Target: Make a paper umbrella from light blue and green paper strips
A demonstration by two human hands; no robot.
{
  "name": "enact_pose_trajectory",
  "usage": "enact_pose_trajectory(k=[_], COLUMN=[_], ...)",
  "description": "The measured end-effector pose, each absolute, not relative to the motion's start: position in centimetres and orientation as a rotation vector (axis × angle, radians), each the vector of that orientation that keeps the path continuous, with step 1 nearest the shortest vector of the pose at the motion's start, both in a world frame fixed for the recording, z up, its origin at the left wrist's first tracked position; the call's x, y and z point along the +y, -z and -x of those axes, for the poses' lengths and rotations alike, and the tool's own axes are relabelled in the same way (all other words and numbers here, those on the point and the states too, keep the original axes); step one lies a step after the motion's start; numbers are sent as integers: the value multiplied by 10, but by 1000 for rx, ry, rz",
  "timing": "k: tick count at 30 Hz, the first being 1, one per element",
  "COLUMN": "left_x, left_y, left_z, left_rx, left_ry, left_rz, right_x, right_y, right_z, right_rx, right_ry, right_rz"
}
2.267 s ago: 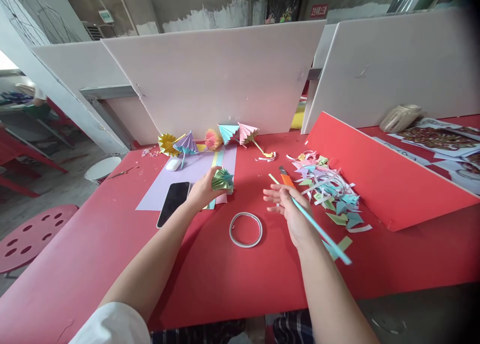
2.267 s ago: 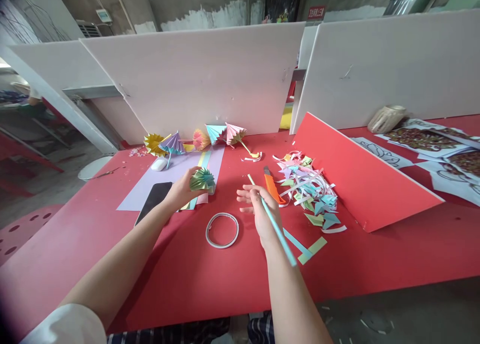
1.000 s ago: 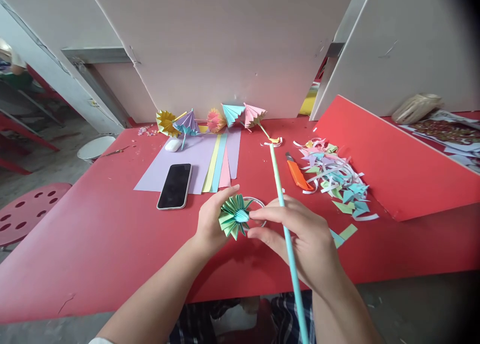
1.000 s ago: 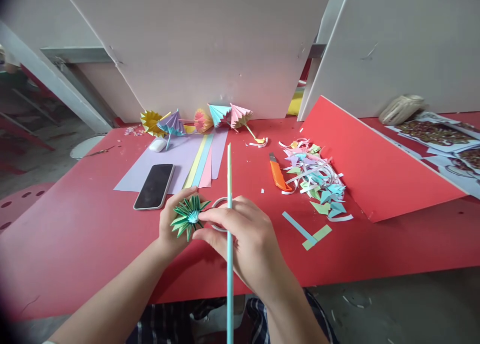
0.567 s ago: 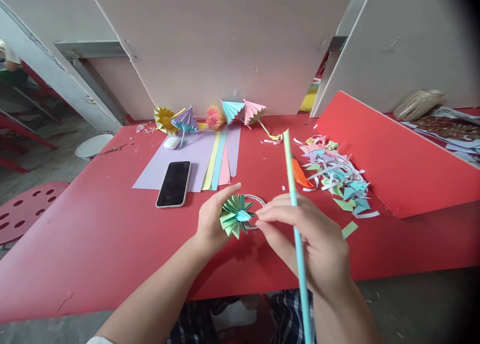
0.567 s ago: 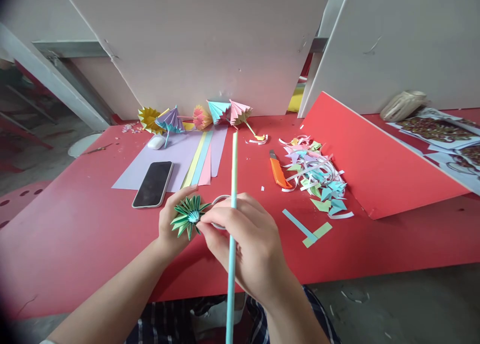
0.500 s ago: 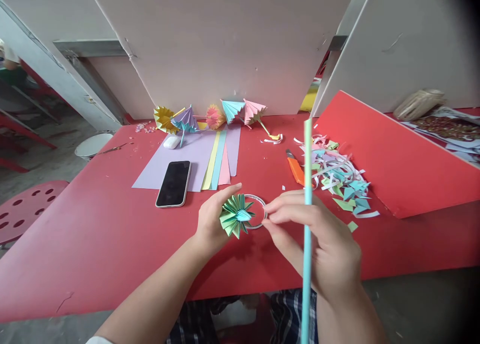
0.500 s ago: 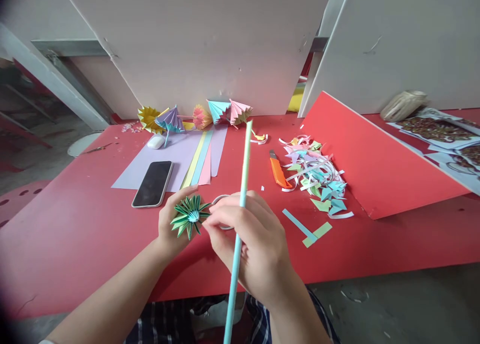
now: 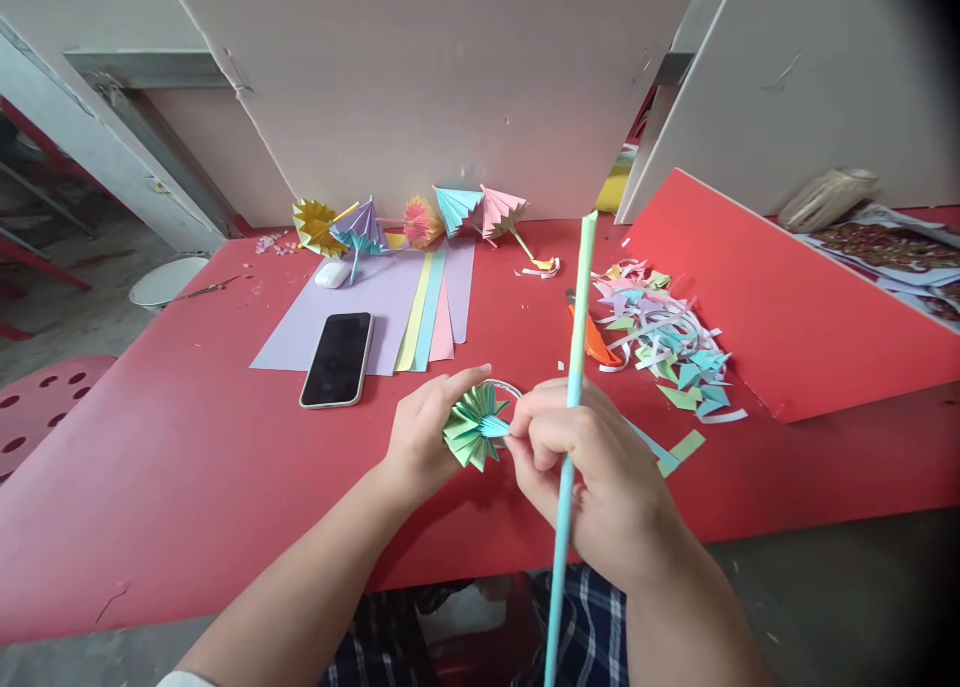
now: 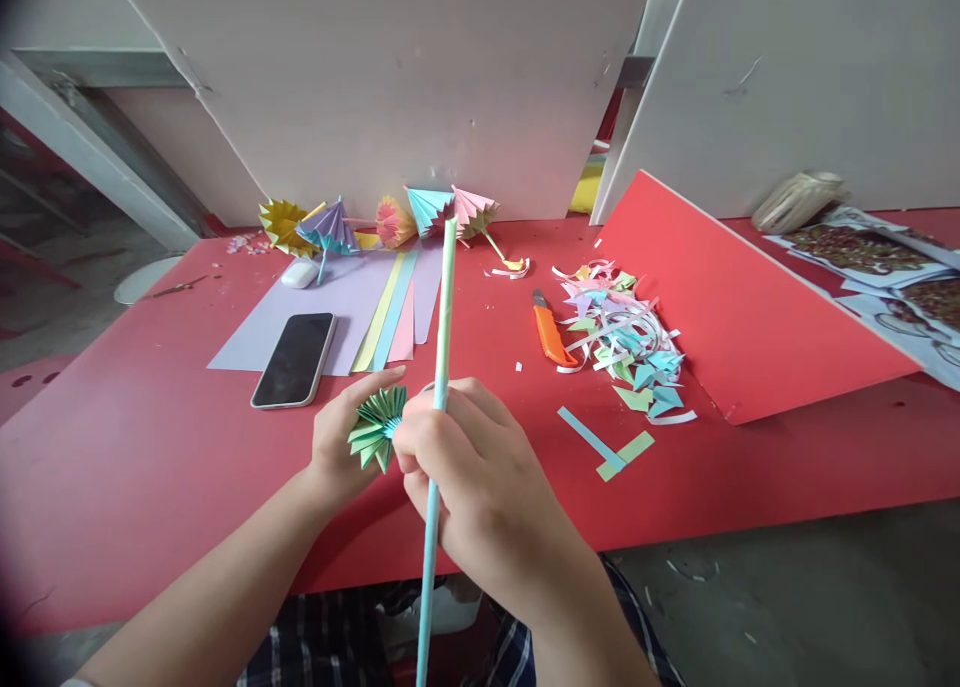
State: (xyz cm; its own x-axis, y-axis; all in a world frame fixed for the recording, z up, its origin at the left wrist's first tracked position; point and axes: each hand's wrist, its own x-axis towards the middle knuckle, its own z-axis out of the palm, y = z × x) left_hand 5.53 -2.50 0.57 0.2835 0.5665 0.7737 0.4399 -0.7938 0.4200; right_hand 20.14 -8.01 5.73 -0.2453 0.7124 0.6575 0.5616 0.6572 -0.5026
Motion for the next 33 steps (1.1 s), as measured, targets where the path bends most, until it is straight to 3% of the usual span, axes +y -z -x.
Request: enact_pose_trajectory(k=[15,33], left_x=[-28,-28], left_y=[-5,-6], left_z=[-56,-57], left_rx=[880,944], left_ry=[-854,-763], left_rz=[-2027,-2110], right_x=[-75,-74], right_y=[-50,-46], right_z=[-222,-223], right_rx=[-1885,-1950], right_ry=[-337,-356], right_rz=[1144,1199])
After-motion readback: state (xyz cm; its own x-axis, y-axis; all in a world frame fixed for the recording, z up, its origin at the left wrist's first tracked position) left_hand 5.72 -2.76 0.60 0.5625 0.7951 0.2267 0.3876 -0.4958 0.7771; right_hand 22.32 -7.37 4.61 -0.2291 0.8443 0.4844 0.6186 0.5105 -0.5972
